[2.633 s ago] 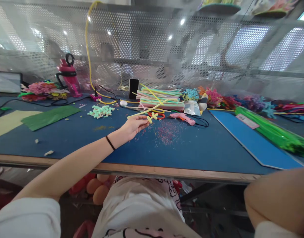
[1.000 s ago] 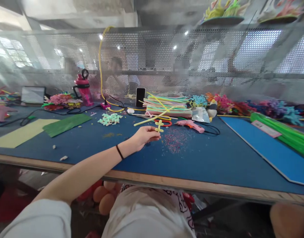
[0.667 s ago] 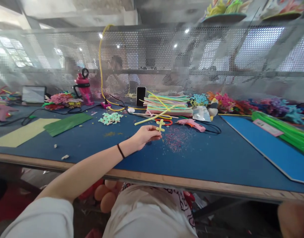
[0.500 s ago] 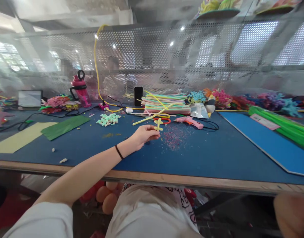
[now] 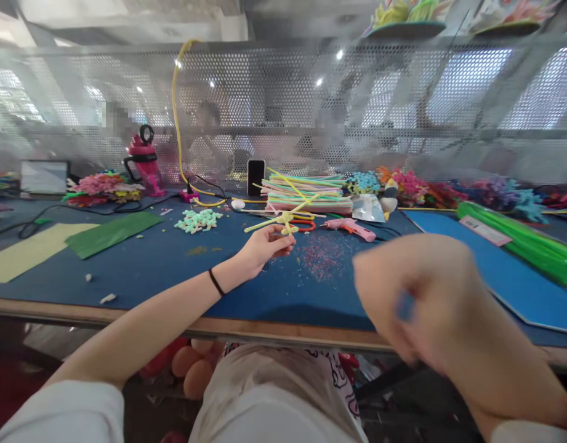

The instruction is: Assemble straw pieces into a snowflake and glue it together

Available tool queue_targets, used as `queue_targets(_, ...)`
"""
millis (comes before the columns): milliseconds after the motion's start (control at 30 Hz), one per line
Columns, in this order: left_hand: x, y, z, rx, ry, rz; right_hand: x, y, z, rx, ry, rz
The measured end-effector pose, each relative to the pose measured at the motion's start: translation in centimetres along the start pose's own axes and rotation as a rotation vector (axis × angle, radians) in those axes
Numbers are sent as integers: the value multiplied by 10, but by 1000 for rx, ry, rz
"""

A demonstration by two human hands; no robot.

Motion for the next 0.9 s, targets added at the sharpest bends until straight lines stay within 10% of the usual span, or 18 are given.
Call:
queue_targets(100,-7,-3,-2,74,-19,-26,22,-35,-7,102,98,169)
queue_targets(233,-7,-3,-5,133,-46,-18,15,-72,-17,33,-119,-206)
queue_targets(567,-11,-7,-17,297,-291,13,20,-76,-31,23,-279,-341)
queue_targets(900,-9,-1,-46,546,-527,32,32,-79,-29,-21,-430,-164)
Point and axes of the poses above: each hand's wrist, its own y-axis away from the middle knuckle, its own x-axis out of the palm, z = x × y, the point moved 9 cm from there along -y, towards the middle knuckle, and after that the axes turned 7 degrees about x, right-handed, at the moved point
